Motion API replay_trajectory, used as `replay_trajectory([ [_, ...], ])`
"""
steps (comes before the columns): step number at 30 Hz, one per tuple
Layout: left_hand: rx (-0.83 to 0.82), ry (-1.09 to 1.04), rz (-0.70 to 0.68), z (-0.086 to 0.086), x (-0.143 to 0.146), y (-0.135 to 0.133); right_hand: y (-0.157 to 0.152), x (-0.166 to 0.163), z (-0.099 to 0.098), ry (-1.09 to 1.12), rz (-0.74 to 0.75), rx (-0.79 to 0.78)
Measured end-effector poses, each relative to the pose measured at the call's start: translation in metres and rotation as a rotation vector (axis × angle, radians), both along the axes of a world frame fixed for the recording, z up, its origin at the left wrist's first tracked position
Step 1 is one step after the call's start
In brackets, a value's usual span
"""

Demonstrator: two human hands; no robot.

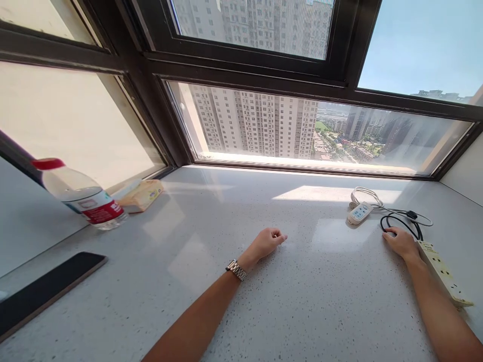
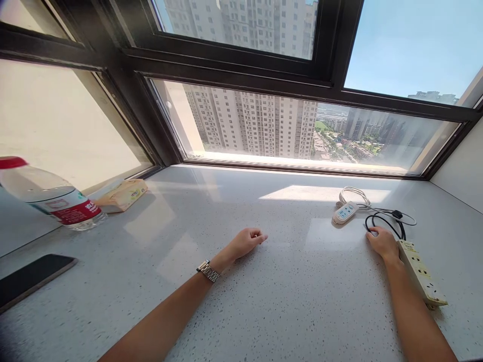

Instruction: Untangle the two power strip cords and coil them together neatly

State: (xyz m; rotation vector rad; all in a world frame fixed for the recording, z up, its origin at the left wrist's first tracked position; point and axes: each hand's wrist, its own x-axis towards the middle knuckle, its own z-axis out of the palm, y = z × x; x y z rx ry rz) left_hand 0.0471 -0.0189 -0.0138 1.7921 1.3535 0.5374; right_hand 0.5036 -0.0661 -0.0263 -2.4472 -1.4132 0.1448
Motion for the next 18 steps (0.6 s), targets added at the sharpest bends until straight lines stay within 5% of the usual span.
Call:
replay_trajectory([
  [3, -0.001, -0.002, -0.006, 0.002, 0.000, -0.001, -0.010, -0.002, 0.012, 0.021, -0.136, 0.029],
  [8, -0.005, 0.002, -0.007, 0.003, 0.000, -0.002, -0.025, 0.012, 0.023, -0.157, -0.385, 0.436],
  [14, 0.010, 0.017, 0.007, 0.002, 0.001, -0.001, -0.015, 0.047, 0.018, 0.119, -0.520, -0.063],
  [18, 0.022, 0.024, 0.011, 0.004, 0.002, -0.001, -0.006, 0.064, 0.009, 0.084, -0.439, 0.054],
])
